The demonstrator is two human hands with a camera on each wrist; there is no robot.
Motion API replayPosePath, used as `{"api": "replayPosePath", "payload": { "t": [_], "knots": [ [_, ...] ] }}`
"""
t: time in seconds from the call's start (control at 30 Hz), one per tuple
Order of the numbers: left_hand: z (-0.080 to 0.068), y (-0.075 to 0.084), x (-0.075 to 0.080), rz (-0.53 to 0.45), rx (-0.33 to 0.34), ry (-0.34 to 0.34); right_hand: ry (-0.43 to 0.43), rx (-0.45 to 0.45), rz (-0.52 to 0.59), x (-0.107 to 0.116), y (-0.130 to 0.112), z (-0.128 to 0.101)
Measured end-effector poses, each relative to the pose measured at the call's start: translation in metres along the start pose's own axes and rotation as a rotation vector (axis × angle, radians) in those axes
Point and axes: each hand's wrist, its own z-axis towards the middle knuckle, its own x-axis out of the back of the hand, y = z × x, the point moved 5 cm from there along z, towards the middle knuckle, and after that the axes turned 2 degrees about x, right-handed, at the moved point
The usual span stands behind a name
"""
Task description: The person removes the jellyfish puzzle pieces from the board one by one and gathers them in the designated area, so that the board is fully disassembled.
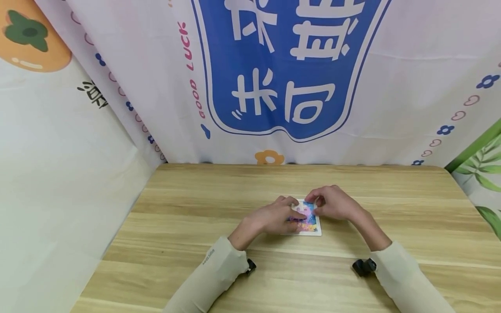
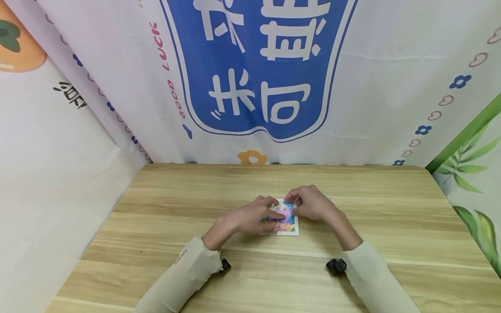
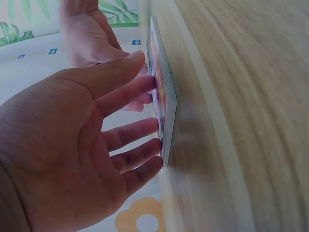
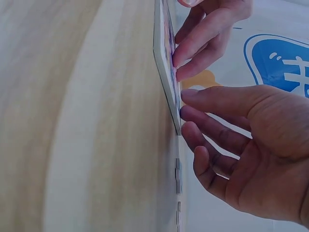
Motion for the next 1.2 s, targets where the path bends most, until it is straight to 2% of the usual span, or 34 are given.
{"api": "replayPosePath", "payload": {
  "t": [0.17, 0.33, 0.63, 1.2],
  "knots": [
    [0.0000, -0.0018, -0.0002, -0.002, -0.007, 0.006, 0.017, 0.003, -0.012, -0.0012, -0.0020, 0.0016],
    [-0.0007, -0.0041, -0.0003, -0.002, -0.008, 0.013, 0.020, -0.022, 0.034, -0.0015, 0.0000, 0.0062],
    [-0.0003, -0.0057, -0.0018, -0.002, -0.013, 0.017, -0.049, -0.018, 0.107, -0.0041, 0.0031, 0.0094],
    [0.0002, -0.0046, -0.0012, -0.006, -0.015, 0.019, -0.035, -0.031, 0.081, -0.0032, 0.0029, 0.0067]
  ]
}}
